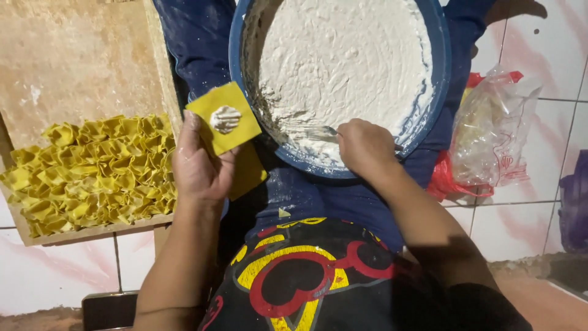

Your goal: The person is manually preparing dough balls by placing filling on dough squares and folding them.

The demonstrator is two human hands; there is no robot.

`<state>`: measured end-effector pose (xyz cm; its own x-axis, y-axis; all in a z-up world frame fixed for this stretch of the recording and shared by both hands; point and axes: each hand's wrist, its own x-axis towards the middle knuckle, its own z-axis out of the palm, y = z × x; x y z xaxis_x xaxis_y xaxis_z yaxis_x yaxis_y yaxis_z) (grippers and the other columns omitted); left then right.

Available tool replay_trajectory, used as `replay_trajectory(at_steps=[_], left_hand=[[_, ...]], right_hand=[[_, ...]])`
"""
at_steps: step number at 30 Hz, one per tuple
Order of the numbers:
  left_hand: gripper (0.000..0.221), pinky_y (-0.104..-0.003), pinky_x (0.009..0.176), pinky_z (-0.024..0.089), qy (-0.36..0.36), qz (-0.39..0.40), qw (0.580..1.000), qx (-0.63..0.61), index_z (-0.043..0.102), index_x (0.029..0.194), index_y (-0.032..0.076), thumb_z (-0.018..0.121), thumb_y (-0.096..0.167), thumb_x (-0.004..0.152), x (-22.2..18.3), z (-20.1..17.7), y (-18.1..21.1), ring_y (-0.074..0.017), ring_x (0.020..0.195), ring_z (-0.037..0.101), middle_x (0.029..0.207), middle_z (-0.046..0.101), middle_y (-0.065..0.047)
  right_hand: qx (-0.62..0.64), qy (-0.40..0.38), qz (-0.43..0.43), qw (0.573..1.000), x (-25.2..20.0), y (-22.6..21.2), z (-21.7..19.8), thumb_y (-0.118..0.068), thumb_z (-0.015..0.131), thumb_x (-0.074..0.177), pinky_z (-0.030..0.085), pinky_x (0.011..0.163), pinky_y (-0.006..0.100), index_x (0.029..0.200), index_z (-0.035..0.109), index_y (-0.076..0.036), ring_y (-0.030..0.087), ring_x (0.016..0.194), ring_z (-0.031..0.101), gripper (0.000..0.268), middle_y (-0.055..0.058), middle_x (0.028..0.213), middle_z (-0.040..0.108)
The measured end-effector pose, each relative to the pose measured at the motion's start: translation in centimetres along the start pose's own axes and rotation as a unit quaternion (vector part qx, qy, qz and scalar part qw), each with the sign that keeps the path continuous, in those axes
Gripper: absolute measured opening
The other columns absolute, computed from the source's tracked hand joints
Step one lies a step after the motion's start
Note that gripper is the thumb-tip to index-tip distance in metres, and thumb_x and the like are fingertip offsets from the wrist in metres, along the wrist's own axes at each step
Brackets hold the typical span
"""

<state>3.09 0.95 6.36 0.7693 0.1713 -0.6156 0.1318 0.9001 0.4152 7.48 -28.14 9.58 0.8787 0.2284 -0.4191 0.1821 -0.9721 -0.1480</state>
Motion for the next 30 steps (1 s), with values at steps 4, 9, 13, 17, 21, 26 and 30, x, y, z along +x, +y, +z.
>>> replay_trajectory(at_steps=[4,9,13,17,21,26,30], left_hand=[[0.033,-0.046,0.094,0.065,0.007,-0.011,1.0,0.016,0.063,0.121,0.006,0.057,0.031,0.101,-0.7,-0.3,-1.1,-0.0284,0.093,0.076,0.107,0.073,-0.019],[0.035,-0.039,0.091,0.065,0.031,0.004,0.997,0.068,0.066,0.118,0.009,0.059,0.038,0.1,-1.6,0.5,-1.0,-0.0218,0.09,0.074,0.104,0.073,-0.012],[0.039,-0.039,0.089,0.066,0.018,0.007,0.994,0.108,0.066,0.12,0.012,0.057,0.044,0.099,-2.5,2.9,-0.9,-0.0228,0.09,0.074,0.105,0.072,-0.013],[0.045,-0.045,0.091,0.063,-0.024,-0.017,0.995,0.098,0.06,0.125,0.004,0.049,0.041,0.103,-2.8,4.4,-2.6,-0.0282,0.093,0.072,0.108,0.069,-0.02],[0.04,-0.05,0.092,0.062,-0.052,-0.077,0.995,0.032,0.057,0.123,-0.003,0.047,0.032,0.107,-1.5,1.9,-5.8,-0.0347,0.093,0.073,0.107,0.067,-0.025],[0.037,-0.051,0.093,0.062,-0.06,-0.069,0.996,0.007,0.053,0.124,-0.003,0.046,0.03,0.107,-0.5,1.0,-5.0,-0.0356,0.094,0.073,0.107,0.067,-0.027],[0.037,-0.047,0.094,0.062,-0.059,-0.025,0.997,0.037,0.054,0.12,-0.003,0.049,0.031,0.106,-1.8,2.3,-2.8,-0.0296,0.091,0.073,0.102,0.067,-0.02]], right_hand=[[-0.029,-0.035,-0.021,0.999,1.9,-0.1,2.1,-0.007,0.06,0.093,0.057,0.071,0.053,0.103,0.079,-0.004,0.04,0.081,0.075,0.021,0.016,0.083,0.072],[0.118,-0.081,0.042,0.989,1.3,-0.9,-0.3,-0.02,0.063,0.096,0.057,0.078,0.048,0.095,0.082,-0.013,0.04,0.087,0.075,0.02,0.015,0.082,0.077],[0.277,0.008,-0.007,0.961,-1.0,0.0,-1.9,-0.01,0.069,0.092,0.054,0.082,0.052,0.102,0.082,-0.005,0.047,0.094,0.072,0.018,0.027,0.089,0.076],[0.388,0.159,-0.123,0.899,-2.3,-0.8,-1.7,-0.004,0.074,0.091,0.057,0.075,0.036,0.103,0.082,-0.009,0.028,0.083,0.074,0.015,0.015,0.087,0.077],[0.417,0.26,-0.198,0.848,-3.0,-3.1,-0.4,-0.001,0.08,0.088,0.059,0.071,0.035,0.106,0.082,-0.007,0.026,0.081,0.073,0.02,0.013,0.095,0.076],[0.395,0.295,-0.206,0.845,-3.2,-2.8,0.0,0.003,0.079,0.088,0.059,0.068,0.036,0.106,0.082,-0.005,0.026,0.076,0.073,0.02,0.013,0.091,0.076],[0.364,0.315,-0.205,0.852,-3.7,-2.1,-2.0,0.003,0.071,0.094,0.053,0.058,0.031,0.11,0.08,-0.003,0.022,0.068,0.068,0.019,0.011,0.088,0.074]])
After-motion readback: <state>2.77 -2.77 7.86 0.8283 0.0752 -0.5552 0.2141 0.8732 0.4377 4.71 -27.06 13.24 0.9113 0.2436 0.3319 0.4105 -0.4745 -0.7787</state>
